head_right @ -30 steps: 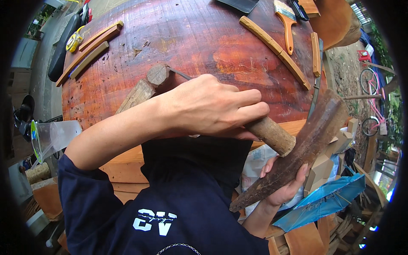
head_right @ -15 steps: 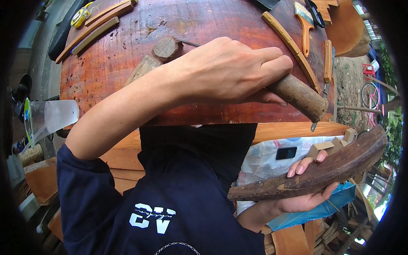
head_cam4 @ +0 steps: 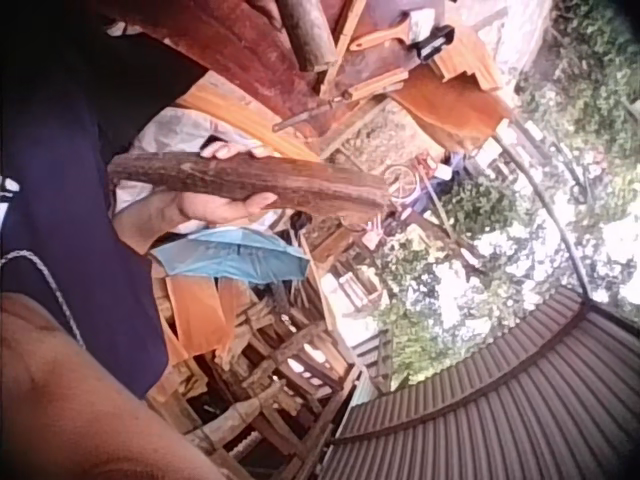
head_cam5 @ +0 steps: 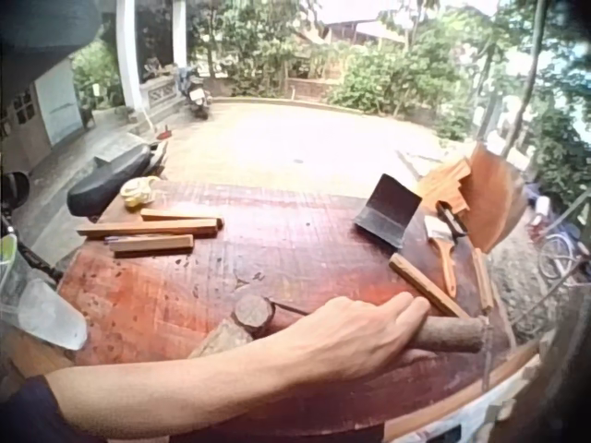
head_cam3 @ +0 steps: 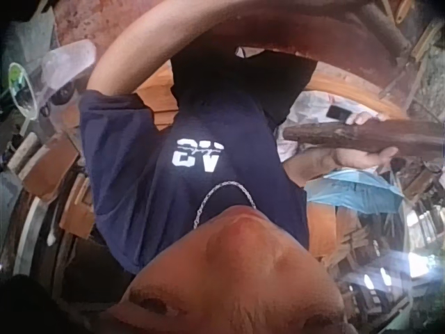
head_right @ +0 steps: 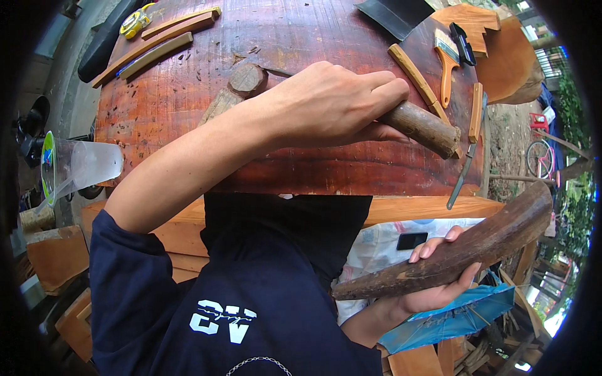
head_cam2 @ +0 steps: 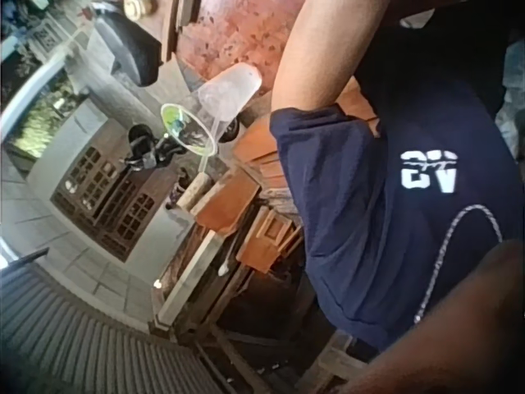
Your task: Carve and shape a wooden object using a hand chisel.
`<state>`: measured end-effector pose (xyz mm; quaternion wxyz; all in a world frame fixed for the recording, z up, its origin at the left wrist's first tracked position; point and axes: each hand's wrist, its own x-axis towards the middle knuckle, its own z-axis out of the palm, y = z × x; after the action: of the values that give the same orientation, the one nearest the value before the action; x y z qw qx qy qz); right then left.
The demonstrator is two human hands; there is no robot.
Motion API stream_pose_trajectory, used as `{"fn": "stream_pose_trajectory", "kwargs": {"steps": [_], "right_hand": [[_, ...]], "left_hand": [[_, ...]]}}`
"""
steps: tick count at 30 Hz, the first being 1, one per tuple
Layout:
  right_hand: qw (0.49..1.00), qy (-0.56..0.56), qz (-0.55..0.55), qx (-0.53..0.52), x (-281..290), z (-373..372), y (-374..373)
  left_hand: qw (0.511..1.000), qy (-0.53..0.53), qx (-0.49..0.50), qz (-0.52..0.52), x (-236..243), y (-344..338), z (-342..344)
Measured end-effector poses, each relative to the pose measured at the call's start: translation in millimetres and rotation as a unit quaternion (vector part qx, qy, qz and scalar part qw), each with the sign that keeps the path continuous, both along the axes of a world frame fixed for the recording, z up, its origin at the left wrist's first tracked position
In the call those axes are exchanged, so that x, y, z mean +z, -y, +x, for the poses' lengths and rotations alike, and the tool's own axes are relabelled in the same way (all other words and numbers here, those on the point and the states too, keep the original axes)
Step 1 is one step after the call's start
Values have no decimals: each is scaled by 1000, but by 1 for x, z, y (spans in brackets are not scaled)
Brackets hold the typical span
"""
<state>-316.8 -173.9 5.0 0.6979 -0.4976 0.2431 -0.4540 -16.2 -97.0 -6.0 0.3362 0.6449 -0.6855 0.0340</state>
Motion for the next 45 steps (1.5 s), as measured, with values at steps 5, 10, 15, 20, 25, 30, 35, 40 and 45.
{"fn": "stream_pose_trajectory", "kwargs": {"steps": [5,10,15,20,25,30,35,40,45], "right_hand": [[989,-142,-31,30,-4,21,-23],[982,-181,-44,43,-4,22,-30],[986,-167,-24,-3,-5,28,-25],[983,-179,-28,21,-5,29,-32],[980,-187,-45,43,0,36,-38],[979,-173,-89,53,13,48,-37],[986,-94,-140,-5,62,52,-3],[984,2,-163,66,102,65,22],[915,-250,-299,103,81,92,16]], "left_hand": [[1000,4,12,4,0,1,4],[997,31,72,-10,2,0,11],[993,34,102,-51,12,-1,8],[986,11,126,-105,18,-6,18],[981,-29,126,-147,18,-5,17],[974,-47,134,-176,19,-9,21],[964,-69,139,-215,20,-1,24],[960,-66,140,-232,22,-6,26],[962,-52,155,-220,14,-11,35]]}}
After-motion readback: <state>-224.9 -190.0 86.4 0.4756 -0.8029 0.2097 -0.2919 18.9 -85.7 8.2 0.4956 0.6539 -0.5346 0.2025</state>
